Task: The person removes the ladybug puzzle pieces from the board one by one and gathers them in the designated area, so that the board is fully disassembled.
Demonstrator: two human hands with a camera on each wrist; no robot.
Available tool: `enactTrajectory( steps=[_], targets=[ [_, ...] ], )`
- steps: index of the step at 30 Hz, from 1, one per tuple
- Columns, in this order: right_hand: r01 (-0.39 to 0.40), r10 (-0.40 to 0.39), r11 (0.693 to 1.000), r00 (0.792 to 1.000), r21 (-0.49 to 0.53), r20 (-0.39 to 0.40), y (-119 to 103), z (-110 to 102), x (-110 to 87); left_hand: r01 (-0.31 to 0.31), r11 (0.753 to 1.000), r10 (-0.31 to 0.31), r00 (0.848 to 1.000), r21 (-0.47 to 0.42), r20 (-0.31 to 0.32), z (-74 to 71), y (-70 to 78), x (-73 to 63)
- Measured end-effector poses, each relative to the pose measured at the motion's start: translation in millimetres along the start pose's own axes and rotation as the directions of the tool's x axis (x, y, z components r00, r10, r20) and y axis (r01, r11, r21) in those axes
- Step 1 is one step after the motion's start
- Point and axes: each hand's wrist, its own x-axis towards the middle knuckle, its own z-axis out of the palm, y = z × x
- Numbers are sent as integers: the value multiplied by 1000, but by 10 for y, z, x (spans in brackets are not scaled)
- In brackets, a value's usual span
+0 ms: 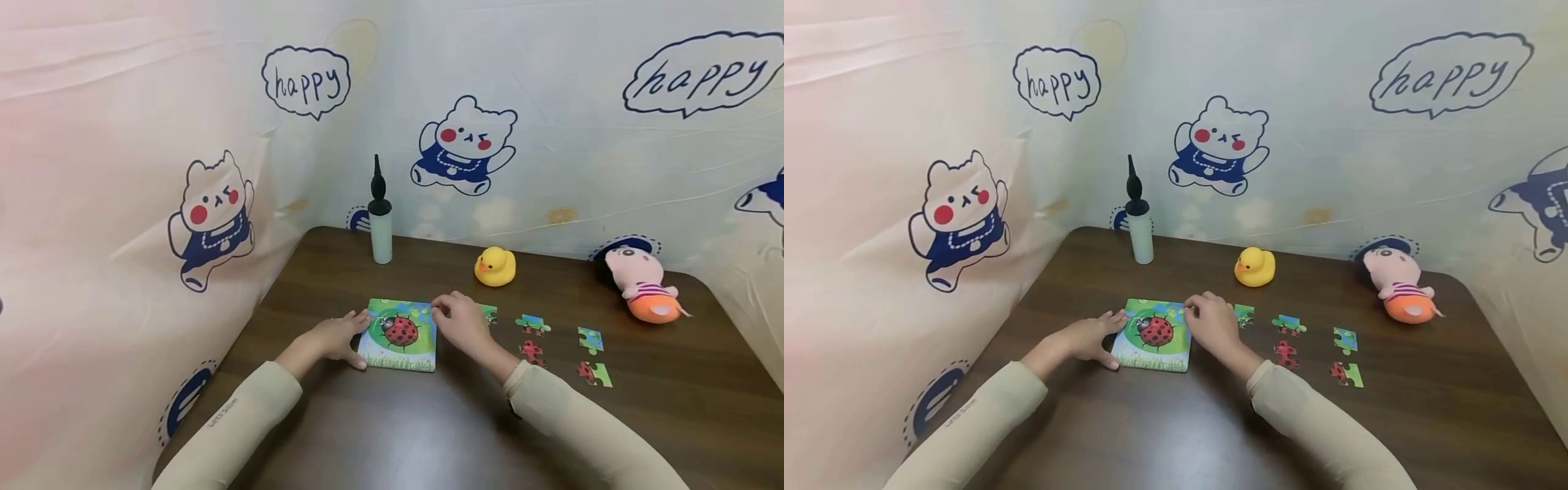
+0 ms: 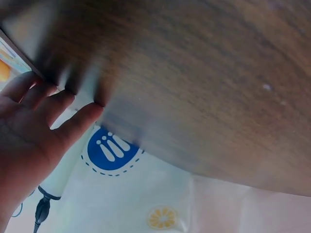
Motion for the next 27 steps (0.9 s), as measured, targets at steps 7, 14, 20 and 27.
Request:
enactTrajectory(
  steps=[7,14,20,27],
  targets=[
    [84,-84,996,996,-18,-1,-245,170,197,30,999,-29,999,24,-37,14,0,-30],
    [106,-99,987,993,-122,58,-263,488,227,-19,999,20,998,26,-61,93,31,-11],
    [73,-8,961,971,-265,238,-318,771,231,-12,998,16,997,56,-73,146,-3,-27],
    [89,19,935,954,-343,299,-420,832,281,-42,999,44,995,29,-88,77,-34,-14]
  ],
)
